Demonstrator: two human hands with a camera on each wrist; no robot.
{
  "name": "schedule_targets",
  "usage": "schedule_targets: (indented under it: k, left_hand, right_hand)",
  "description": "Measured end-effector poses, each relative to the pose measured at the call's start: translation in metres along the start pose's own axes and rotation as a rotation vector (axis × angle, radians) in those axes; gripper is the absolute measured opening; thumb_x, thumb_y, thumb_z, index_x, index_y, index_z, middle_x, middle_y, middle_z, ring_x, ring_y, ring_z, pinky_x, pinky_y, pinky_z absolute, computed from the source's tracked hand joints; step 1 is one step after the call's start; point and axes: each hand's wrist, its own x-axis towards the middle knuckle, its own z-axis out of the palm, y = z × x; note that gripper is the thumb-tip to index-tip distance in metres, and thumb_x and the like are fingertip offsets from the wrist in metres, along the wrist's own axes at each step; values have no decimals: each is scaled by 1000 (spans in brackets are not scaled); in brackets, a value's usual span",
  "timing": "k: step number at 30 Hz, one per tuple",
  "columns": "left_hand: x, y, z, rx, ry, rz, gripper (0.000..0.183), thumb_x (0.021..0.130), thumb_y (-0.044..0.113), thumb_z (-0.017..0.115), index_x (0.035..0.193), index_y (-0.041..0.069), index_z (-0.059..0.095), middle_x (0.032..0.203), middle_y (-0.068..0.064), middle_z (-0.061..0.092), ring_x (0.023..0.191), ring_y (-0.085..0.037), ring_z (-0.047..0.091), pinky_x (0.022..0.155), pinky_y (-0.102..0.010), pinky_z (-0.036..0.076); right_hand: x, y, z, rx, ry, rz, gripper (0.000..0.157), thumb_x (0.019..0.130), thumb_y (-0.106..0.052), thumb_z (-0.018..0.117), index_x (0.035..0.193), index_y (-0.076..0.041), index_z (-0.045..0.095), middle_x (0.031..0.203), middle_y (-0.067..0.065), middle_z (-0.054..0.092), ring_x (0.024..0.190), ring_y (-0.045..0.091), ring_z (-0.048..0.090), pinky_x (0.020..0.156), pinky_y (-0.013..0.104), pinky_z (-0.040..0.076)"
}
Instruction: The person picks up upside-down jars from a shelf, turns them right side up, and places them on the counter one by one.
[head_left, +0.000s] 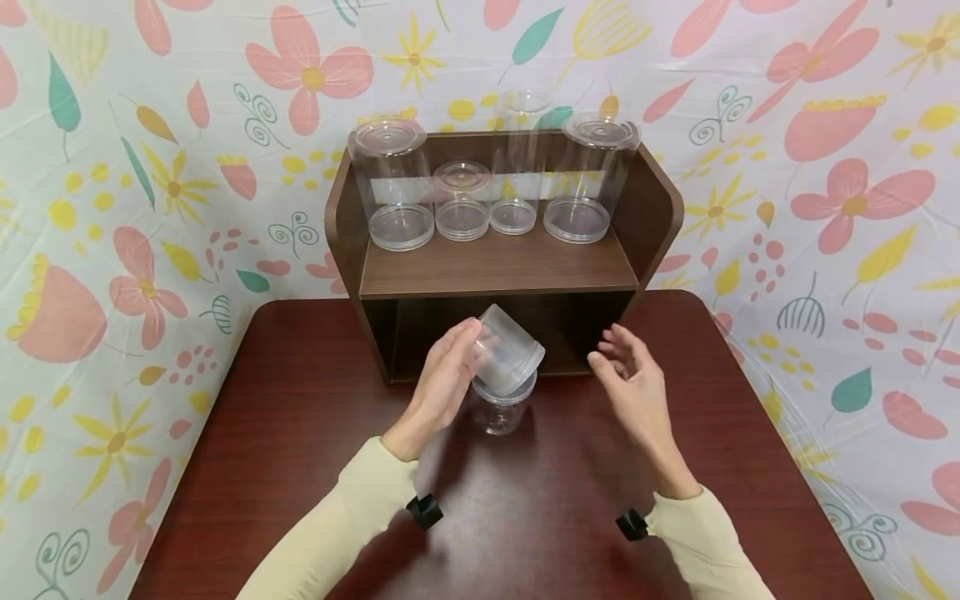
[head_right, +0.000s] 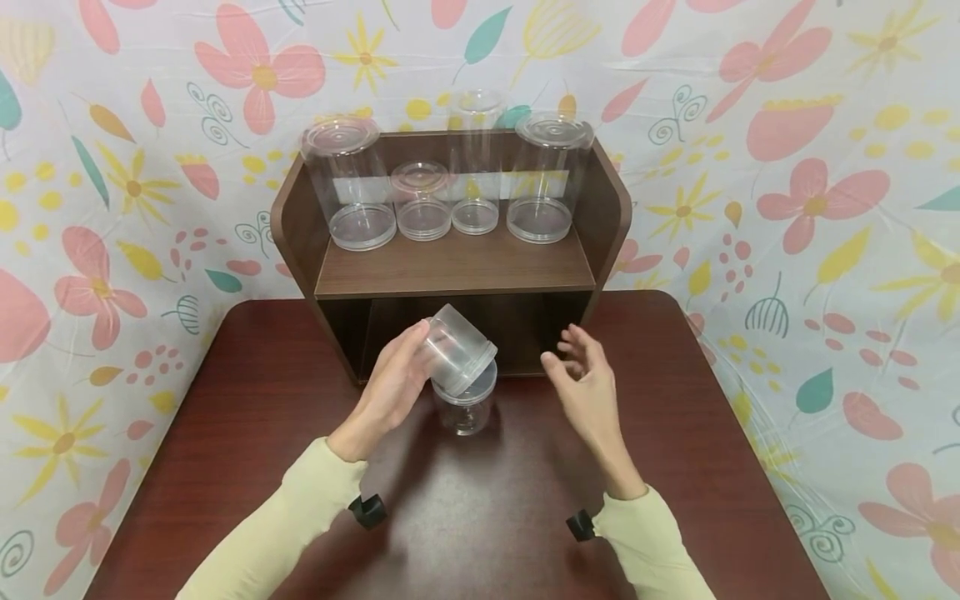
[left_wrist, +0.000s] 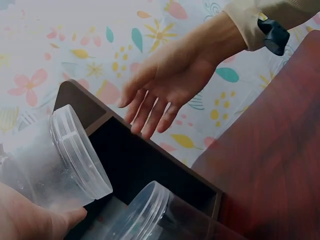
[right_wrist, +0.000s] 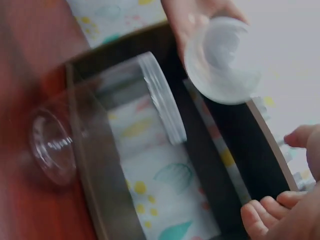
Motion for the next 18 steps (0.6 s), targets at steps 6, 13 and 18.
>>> schedule_targets:
  k: [6, 13, 18]
  left_hand:
    - [-1, -6, 6, -34, 5, -1, 46, 103, 18, 55, 140, -6, 42, 116, -5, 58, 114, -21, 64, 108, -36, 47]
    - [0, -13, 11, -36, -20, 1, 50, 103, 18, 54, 143, -8, 40, 122, -9, 57, 112, -19, 64, 108, -37, 47]
    - [-2, -17, 13, -35, -37, -1, 53, 104, 18, 53, 146, -10, 37, 124, -10, 56, 112, -19, 64, 109, -37, 46]
  right_hand:
    - [-16, 2, 17, 106, -133, -113, 62, 90, 13, 69, 147, 7, 48, 136, 11, 58, 122, 23, 58, 95, 23, 50]
    - [-24, 4, 26, 150, -260, -206, 72, 85, 19, 70, 151, 5, 44, 138, 15, 57, 124, 21, 57, 99, 26, 48]
    - [-28, 5, 32, 139, -298, -160, 77, 83, 17, 73, 153, 3, 43, 137, 21, 55, 116, 13, 59, 99, 24, 47]
